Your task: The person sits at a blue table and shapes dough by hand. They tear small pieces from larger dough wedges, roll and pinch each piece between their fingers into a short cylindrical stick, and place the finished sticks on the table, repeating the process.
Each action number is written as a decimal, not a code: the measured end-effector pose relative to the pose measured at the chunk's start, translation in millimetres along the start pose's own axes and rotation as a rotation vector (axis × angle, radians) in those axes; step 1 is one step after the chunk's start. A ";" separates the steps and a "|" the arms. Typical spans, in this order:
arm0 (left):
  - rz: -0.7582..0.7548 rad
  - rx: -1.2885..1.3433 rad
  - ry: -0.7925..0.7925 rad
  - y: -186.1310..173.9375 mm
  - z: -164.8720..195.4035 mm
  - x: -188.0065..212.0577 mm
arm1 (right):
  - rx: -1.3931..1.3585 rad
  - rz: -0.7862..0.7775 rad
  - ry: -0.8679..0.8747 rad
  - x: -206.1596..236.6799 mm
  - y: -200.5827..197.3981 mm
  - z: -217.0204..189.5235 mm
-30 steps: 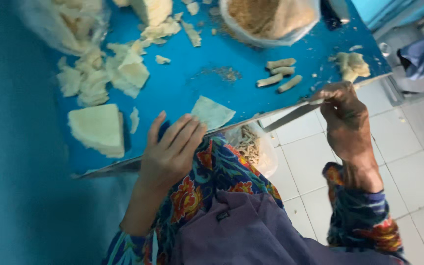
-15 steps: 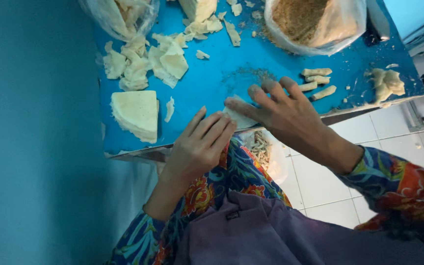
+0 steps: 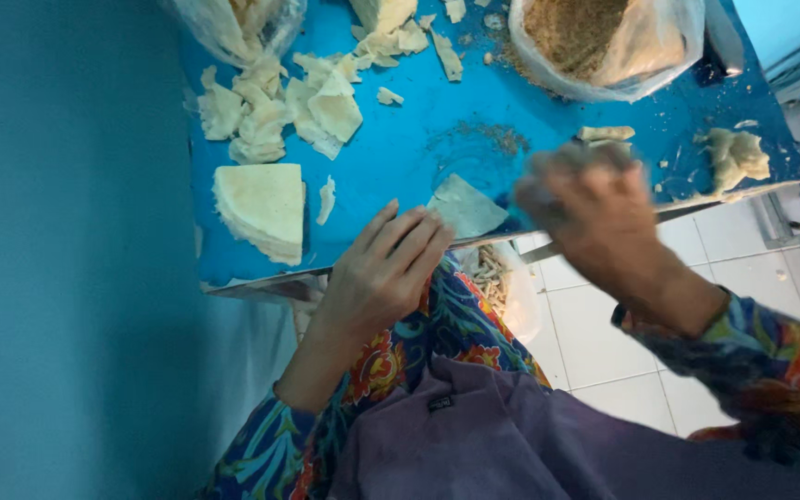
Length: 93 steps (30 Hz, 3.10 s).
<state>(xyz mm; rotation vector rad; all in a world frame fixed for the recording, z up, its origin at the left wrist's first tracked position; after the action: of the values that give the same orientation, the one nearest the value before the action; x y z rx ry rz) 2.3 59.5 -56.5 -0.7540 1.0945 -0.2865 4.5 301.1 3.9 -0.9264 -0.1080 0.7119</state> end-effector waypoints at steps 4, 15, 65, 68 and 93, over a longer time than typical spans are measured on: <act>0.003 -0.020 -0.001 -2.3 1.2 -1.7 | -0.694 0.228 0.467 53.2 9.4 38.8; -0.009 -0.057 0.050 -3.0 -4.3 0.2 | -1.103 0.185 1.066 131.2 82.0 15.2; 0.019 0.023 0.006 2.8 -1.3 1.7 | -0.093 0.048 0.110 -127.1 80.4 133.4; 0.024 0.024 0.003 2.5 -2.1 0.9 | -0.178 -0.055 0.152 -130.4 81.2 141.8; 0.186 0.227 -0.477 -12.1 7.0 -19.5 | -1.219 -0.068 0.253 -91.3 69.7 135.0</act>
<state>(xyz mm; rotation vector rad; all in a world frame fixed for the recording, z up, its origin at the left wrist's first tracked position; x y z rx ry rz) 1.4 64.6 -33.0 -0.4786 0.6587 -0.0627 -152.8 366.9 52.5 -2.1537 -0.3677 0.4101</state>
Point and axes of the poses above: each hand's wrist, its own x-axis away from the middle knuckle, its own y-axis out of the palm, z = x × y, the point moved 3 cm from there along -x, towards the middle knuckle, and after that the axes turned 10 degrees about x, right-handed, at the moved point
